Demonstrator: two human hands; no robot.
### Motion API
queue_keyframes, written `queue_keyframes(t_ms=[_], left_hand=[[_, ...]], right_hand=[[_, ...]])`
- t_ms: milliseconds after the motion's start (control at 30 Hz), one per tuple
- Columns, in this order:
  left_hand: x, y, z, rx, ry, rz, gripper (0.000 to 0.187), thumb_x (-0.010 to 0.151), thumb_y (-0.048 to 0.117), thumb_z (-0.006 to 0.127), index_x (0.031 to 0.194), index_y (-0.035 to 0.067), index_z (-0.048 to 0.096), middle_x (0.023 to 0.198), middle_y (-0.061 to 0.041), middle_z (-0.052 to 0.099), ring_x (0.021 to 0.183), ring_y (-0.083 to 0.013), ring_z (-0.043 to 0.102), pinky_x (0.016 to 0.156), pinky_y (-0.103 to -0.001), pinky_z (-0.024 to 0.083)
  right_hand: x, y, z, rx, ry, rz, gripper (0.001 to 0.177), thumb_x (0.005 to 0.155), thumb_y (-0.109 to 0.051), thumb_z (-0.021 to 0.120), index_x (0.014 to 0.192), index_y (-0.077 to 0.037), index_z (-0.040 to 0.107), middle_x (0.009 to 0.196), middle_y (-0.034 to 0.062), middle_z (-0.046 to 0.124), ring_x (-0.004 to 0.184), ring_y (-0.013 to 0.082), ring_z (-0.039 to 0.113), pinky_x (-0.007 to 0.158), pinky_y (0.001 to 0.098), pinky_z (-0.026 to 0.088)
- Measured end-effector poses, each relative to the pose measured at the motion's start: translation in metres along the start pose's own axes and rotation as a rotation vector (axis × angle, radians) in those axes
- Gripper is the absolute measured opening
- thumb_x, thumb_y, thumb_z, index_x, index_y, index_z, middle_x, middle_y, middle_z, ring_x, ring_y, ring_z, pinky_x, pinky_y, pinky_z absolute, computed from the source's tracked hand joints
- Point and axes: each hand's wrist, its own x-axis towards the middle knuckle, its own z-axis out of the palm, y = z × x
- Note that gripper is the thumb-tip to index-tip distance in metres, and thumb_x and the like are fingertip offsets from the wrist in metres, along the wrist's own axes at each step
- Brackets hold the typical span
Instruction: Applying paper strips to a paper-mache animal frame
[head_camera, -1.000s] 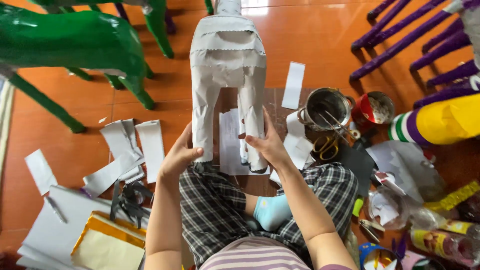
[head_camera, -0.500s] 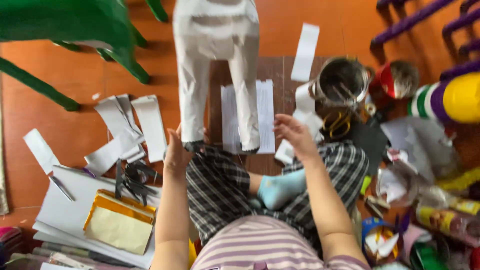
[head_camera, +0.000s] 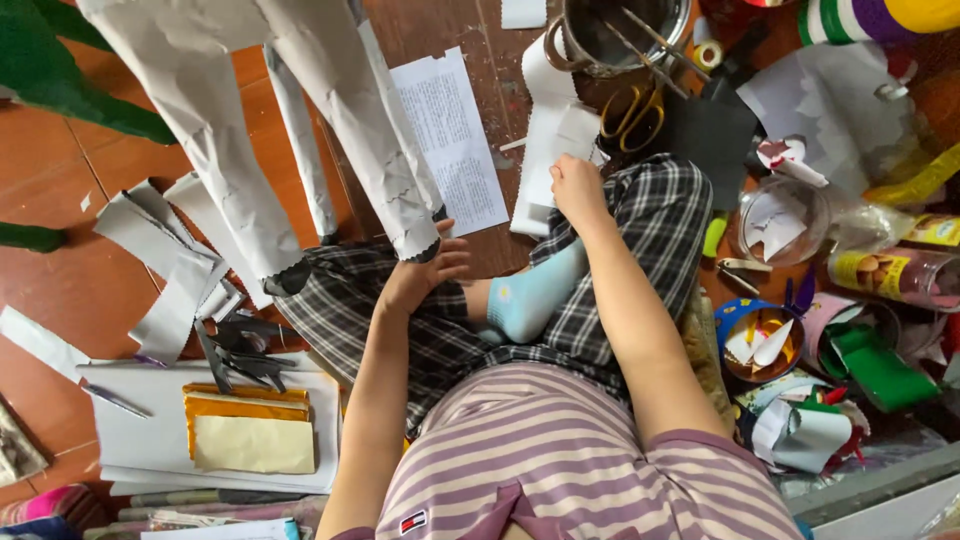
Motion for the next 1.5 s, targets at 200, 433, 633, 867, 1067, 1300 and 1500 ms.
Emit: queue_keyframes(t_ms=[200, 433, 633, 867, 1067, 1300, 1500], left_hand=[[0.008, -0.004, -0.019, -0.081, -0.064, -0.012, 0.059, 0.098, 0.017, 0.045, 0.15, -0.002, 0.026, 0.125, -0.036, 0.05, 0.117, -0.051, 0.054, 0.096, -0.065, 0.046], [-0.003, -0.002, 0.0, 0.088, 0.013, 0.057, 0.05, 0.099, 0.016, 0.056, 0.144, 0.0, 0.042, 0.12, -0.034, 0.054, 0.109, -0.0441, 0.061, 0.09, -0.057, 0.053], [-0.007, -0.001, 0.01, 0.151, 0.011, 0.064, 0.05, 0.099, 0.021, 0.057, 0.143, -0.001, 0.043, 0.117, -0.032, 0.056, 0.105, -0.0418, 0.064, 0.088, -0.055, 0.054], [0.063, -0.038, -0.015, 0.211, 0.022, -0.015, 0.045, 0.101, 0.027, 0.057, 0.134, -0.004, 0.051, 0.116, -0.034, 0.059, 0.102, -0.0411, 0.066, 0.084, -0.053, 0.056], [0.113, -0.075, -0.01, 0.277, 0.112, -0.155, 0.042, 0.096, 0.027, 0.062, 0.128, 0.0, 0.056, 0.11, -0.029, 0.065, 0.093, -0.0347, 0.071, 0.075, -0.045, 0.06], [0.094, -0.049, 0.001, 0.243, 0.16, -0.135, 0.038, 0.095, 0.027, 0.065, 0.126, 0.006, 0.059, 0.103, -0.027, 0.067, 0.089, -0.0341, 0.073, 0.07, -0.045, 0.063], [0.074, -0.03, 0.021, 0.196, 0.143, -0.141, 0.037, 0.091, 0.021, 0.069, 0.121, 0.0, 0.064, 0.103, -0.03, 0.068, 0.087, -0.0317, 0.074, 0.075, -0.043, 0.061]], right_hand=[[-0.039, -0.04, -0.011, -0.17, -0.091, -0.227, 0.014, 0.081, -0.009, 0.068, 0.094, -0.009, 0.065, 0.09, 0.0115, 0.059, 0.09, 0.0373, 0.064, 0.072, 0.0503, 0.057], [-0.055, -0.075, -0.016, -0.357, -0.218, -0.434, 0.035, 0.073, -0.016, 0.08, 0.099, -0.004, 0.058, 0.094, 0.0142, 0.054, 0.096, 0.038, 0.058, 0.075, 0.0495, 0.053], [-0.054, -0.061, 0.023, -0.51, -0.37, -0.458, 0.038, 0.076, -0.024, 0.078, 0.104, -0.005, 0.06, 0.093, 0.0142, 0.058, 0.093, 0.0382, 0.063, 0.074, 0.0526, 0.054], [-0.064, -0.066, 0.006, -0.451, -0.176, -0.403, 0.02, 0.078, -0.02, 0.064, 0.088, -0.003, 0.069, 0.084, 0.0135, 0.063, 0.088, 0.0347, 0.065, 0.072, 0.0477, 0.056], [-0.06, -0.053, 0.01, -0.363, -0.013, -0.279, 0.019, 0.083, -0.016, 0.057, 0.089, -0.004, 0.07, 0.081, 0.0099, 0.061, 0.088, 0.032, 0.064, 0.073, 0.043, 0.056], [-0.076, -0.1, -0.037, -0.163, -0.038, -0.035, 0.025, 0.091, -0.028, 0.06, 0.08, -0.008, 0.07, 0.075, 0.0106, 0.063, 0.082, 0.0315, 0.066, 0.07, 0.0436, 0.056], [-0.065, -0.078, -0.034, -0.075, 0.239, -0.18, 0.009, 0.082, -0.008, 0.061, 0.091, -0.006, 0.063, 0.084, 0.0148, 0.061, 0.088, 0.0384, 0.063, 0.076, 0.047, 0.053]])
